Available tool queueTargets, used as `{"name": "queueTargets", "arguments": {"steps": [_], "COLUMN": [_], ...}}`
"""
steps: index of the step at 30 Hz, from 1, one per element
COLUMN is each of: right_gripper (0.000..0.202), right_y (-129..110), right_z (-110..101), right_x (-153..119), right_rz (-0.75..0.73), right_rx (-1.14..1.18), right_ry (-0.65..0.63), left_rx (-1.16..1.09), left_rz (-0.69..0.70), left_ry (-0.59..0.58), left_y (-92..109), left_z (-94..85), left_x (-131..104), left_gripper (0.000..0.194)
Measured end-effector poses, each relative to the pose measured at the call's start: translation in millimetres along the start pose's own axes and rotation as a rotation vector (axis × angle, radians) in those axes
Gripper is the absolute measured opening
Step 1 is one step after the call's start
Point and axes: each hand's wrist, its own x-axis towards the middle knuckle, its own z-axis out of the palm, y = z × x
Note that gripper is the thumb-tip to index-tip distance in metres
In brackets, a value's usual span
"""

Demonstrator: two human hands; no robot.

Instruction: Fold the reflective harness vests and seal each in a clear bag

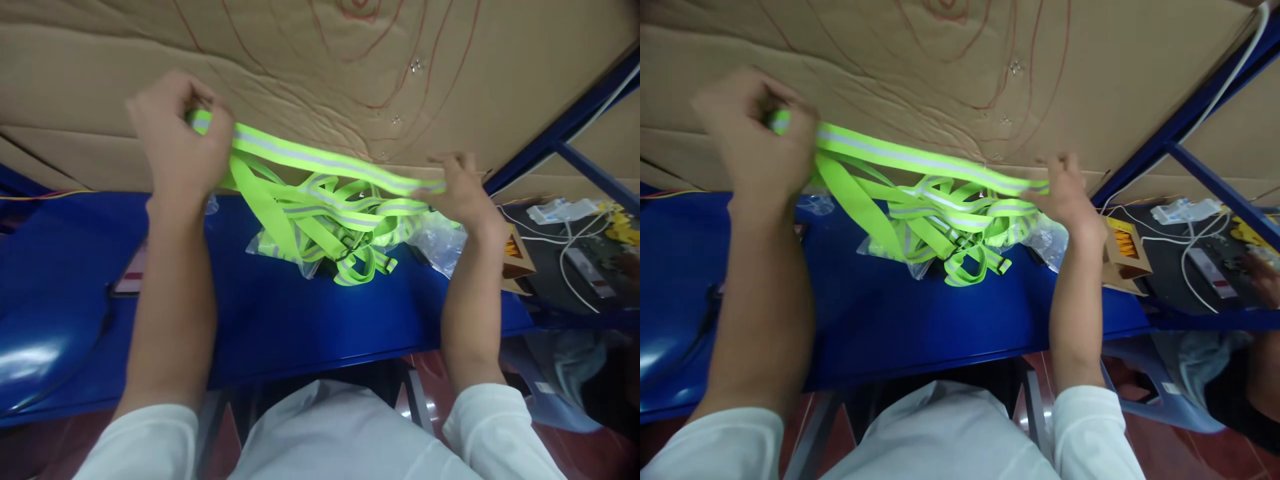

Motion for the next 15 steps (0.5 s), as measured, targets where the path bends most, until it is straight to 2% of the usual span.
{"name": "queueTargets", "arguments": {"steps": [2,4,5,7,9,10,12,15], "right_gripper": [0.076,0.059,0.045,0.027,0.031,0.038,0.049,0.043], "right_y": [-11,-24,-31,-42,-45,-43,-37,-28], "right_z": [4,2,2,5,19,29,50,67], "right_x": [0,-5,-8,-12,-11,-7,2,15], "right_rz": [-0.048,-0.208,-0.306,-0.448,-0.442,-0.396,-0.309,-0.319], "right_rx": [0.013,0.137,0.224,0.332,0.285,0.216,0.088,0.058], "right_ry": [0.001,-0.006,-0.061,-0.269,-0.456,-0.494,-0.473,-0.406], "left_rx": [0.005,0.004,0.012,0.076,0.189,0.24,0.248,0.032], "left_rz": [-0.021,-0.039,-0.046,-0.035,0.029,0.081,0.207,0.375], "left_ry": [-0.157,-0.312,-0.376,-0.463,-0.507,-0.525,-0.594,-0.795], "left_y": [14,20,22,24,31,38,56,86], "left_z": [4.5,10.4,13.5,19.2,24.3,27.0,33.8,47.7], "left_x": [-6,-10,-11,-15,-21,-25,-37,-60], "left_gripper": [0.012,0.022,0.025,0.028,0.027,0.024,0.019,0.03]}}
